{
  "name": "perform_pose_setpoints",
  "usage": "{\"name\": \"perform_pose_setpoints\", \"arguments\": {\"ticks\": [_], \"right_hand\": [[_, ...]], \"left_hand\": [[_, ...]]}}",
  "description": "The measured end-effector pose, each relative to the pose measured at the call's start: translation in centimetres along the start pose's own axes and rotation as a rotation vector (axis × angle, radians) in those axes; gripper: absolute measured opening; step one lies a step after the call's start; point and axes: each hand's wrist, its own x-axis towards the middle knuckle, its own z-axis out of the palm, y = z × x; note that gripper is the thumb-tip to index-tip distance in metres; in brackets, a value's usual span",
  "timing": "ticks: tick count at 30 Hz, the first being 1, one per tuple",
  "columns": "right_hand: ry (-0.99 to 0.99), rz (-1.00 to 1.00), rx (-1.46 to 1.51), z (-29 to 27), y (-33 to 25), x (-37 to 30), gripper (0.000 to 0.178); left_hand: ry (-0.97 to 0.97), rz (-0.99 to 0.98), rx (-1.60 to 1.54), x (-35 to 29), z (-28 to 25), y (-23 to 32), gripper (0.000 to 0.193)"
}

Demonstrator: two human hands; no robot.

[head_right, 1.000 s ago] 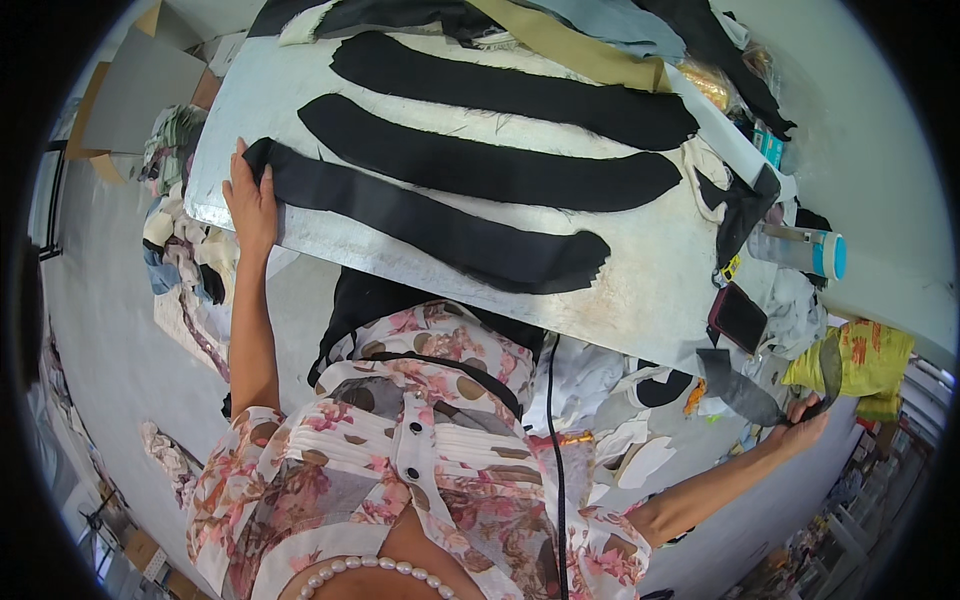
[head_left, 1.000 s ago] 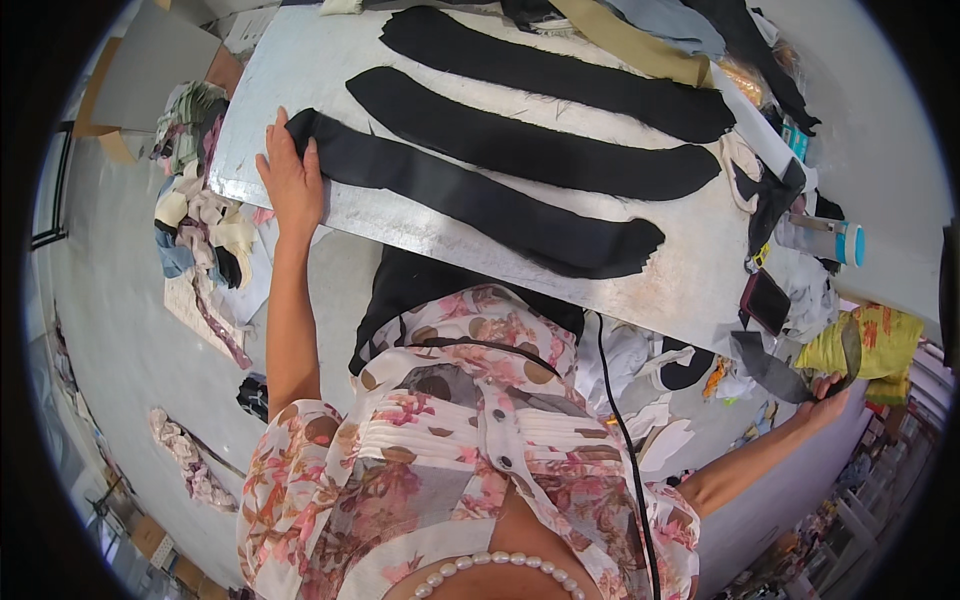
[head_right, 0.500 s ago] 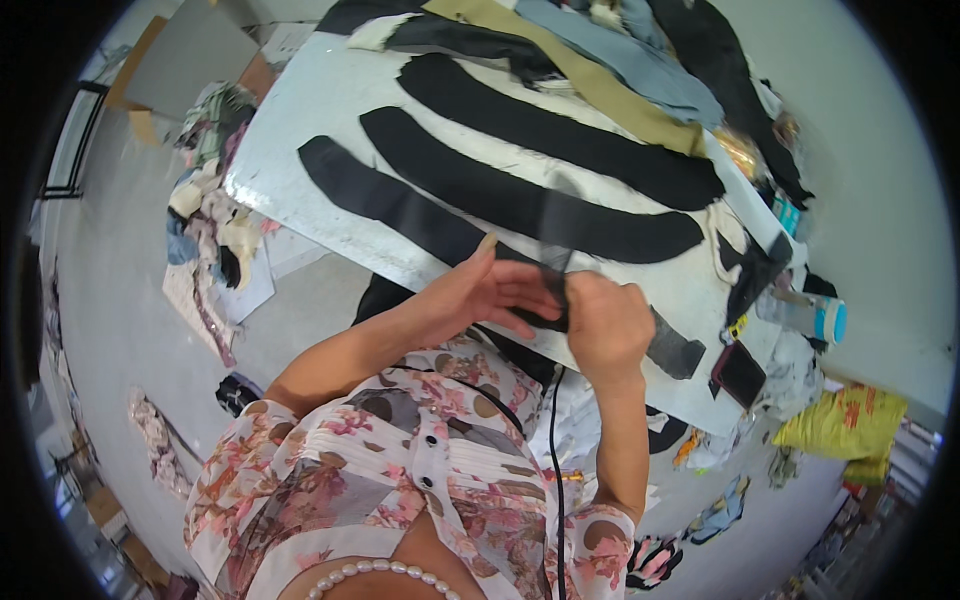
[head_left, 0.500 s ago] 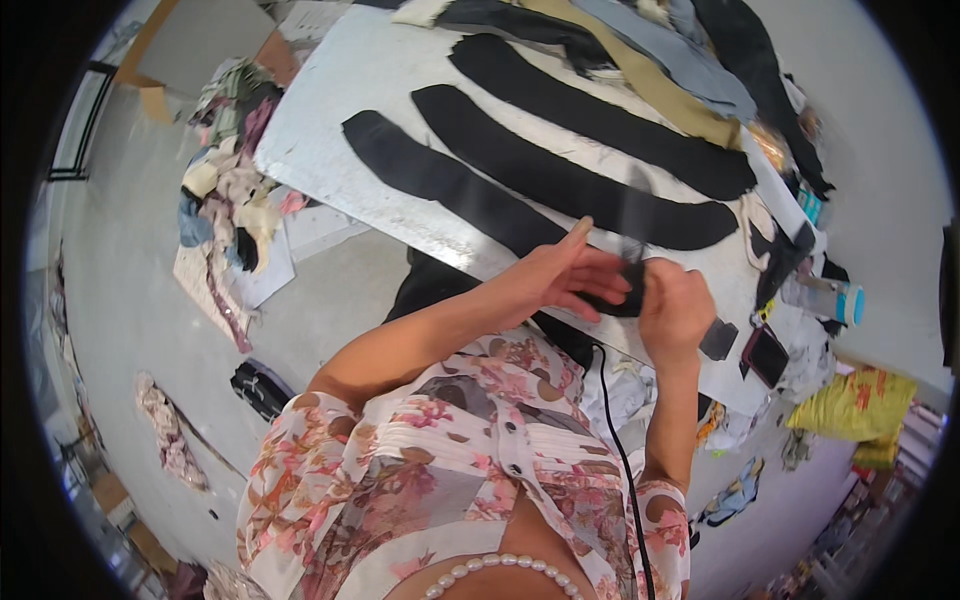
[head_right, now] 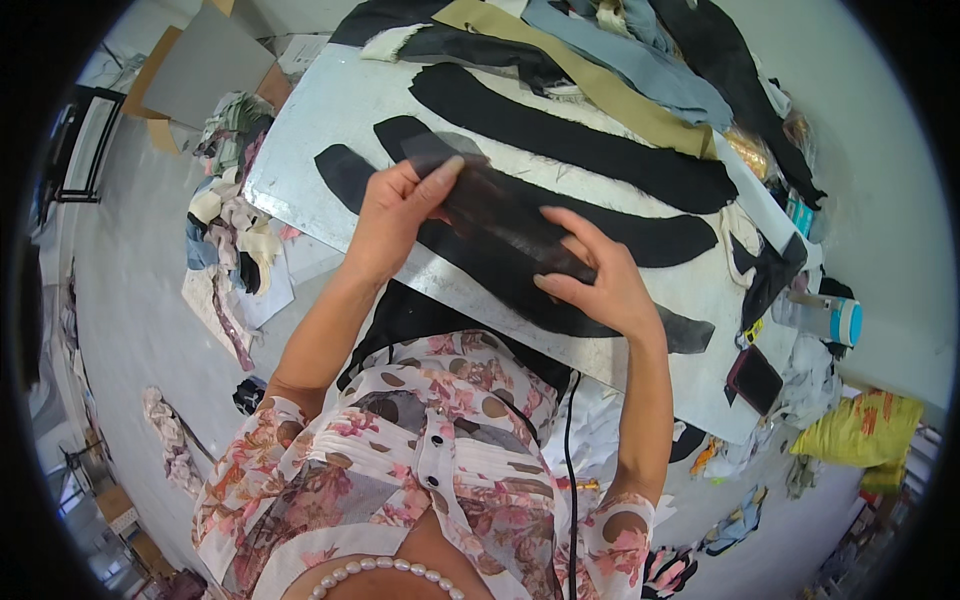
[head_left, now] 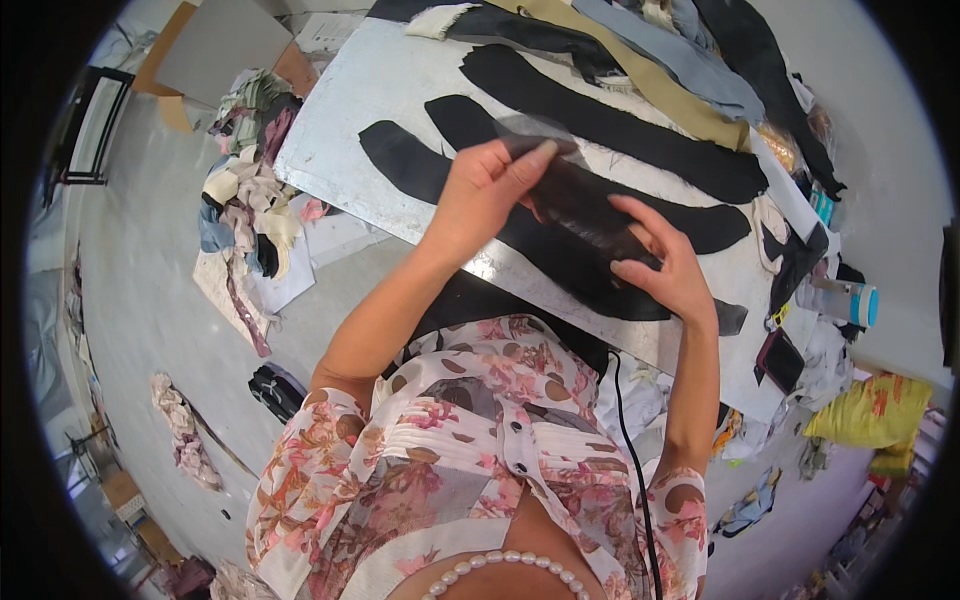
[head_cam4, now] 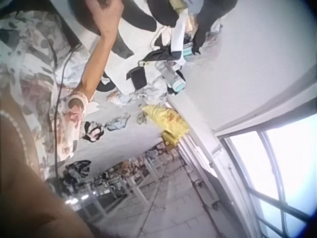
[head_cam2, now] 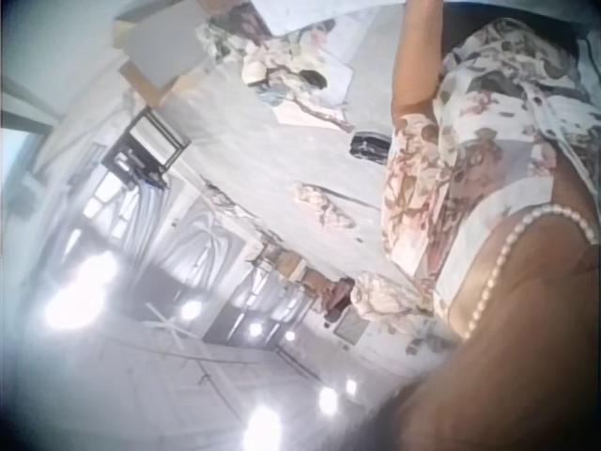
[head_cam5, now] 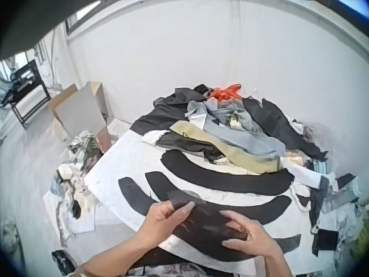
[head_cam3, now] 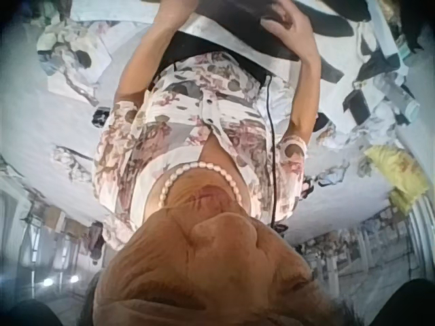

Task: The person arranges multiple black fabric pieces on a white table surface. They repeatedly pick up, place, and adjust the pieces to align them in parallel rows.

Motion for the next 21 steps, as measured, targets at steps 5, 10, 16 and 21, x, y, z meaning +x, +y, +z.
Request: {"name": "perform_pose_setpoints", "arguments": {"ticks": [5, 10, 16, 21], "right_hand": [[0.107, 0.068, 0.082, -1.3, 1.8, -1.3, 0.051], [0.182, 0.094, -0.137, 0.3, 2.9, 0.4, 0.045], [0.225, 0.032, -0.397, 1.2, 2.4, 3.6, 0.045], [0.233, 0.031, -0.432, 0.4, 2.4, 4.7, 0.043]], "left_hand": [[0.182, -0.04, -0.089, 1.5, -3.2, -0.9, 0.024], [0.289, -0.114, 0.3, 2.6, -7.9, -4.1, 0.02], [0.483, -0.075, 0.77, 4.3, -10.7, -4.3, 0.024], [0.57, -0.029, 0.998, 5.4, -11.9, -5.5, 0.029]]}}
